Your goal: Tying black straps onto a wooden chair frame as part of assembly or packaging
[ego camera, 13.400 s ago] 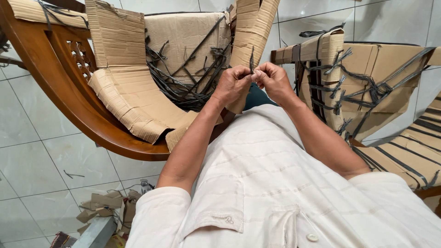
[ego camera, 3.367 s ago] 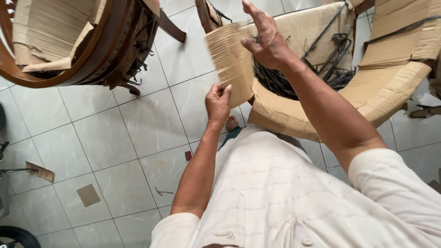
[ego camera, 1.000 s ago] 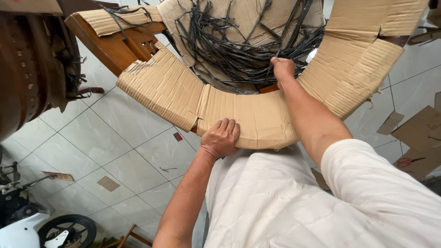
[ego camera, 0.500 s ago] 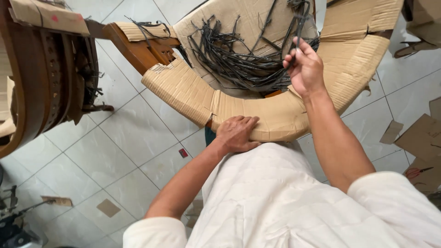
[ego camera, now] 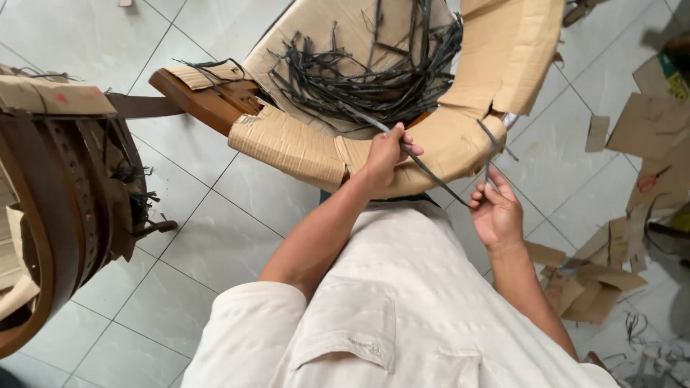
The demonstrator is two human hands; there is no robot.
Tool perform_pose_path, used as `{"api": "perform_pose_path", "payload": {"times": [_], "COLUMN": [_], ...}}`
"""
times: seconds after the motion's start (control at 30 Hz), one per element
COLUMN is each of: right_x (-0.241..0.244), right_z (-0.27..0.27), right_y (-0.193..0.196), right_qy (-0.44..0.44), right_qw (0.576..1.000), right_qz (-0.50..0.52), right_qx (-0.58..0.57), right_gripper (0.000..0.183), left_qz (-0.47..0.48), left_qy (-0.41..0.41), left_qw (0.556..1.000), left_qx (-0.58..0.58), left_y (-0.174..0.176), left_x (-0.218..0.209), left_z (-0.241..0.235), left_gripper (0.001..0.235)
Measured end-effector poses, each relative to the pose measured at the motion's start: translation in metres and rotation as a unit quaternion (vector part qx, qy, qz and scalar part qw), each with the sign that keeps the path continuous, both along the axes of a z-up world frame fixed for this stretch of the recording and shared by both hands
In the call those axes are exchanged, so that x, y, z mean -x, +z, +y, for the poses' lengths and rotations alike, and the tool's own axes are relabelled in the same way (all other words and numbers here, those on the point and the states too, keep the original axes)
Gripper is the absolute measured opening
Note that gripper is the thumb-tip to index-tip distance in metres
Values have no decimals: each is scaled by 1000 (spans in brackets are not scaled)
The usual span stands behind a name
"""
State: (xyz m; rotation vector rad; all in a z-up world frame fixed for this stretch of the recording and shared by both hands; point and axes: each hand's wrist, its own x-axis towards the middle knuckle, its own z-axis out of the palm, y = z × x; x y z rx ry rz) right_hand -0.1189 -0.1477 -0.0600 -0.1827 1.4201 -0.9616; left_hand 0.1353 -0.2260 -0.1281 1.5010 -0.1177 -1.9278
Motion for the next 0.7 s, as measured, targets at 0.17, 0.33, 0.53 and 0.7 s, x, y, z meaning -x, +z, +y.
{"api": "perform_pose_path", "payload": {"times": [0.17,0.33,0.53,0.7], "right_x": [143,233,235,62], "right_z": [71,122,146,53], "right_y": [-110,-178,-199,-32], "right_qy": [-35,-39,81,171], "right_qw": [985,942,827,876], "right_qz": [146,267,500,426], "right_qx": [-85,-202,-244,149], "right_gripper": [50,41,25,43], "left_qz": [-1,-6,-66,-187], "left_qy": [9,-1,-33,-181], "left_qw": [999,996,985,917], "left_qx": [35,94,154,302], "left_y": [23,47,56,49], "left_x": [-3,3,17,39], "left_z": [4,11,19,33], "left_gripper": [34,37,40,47]}}
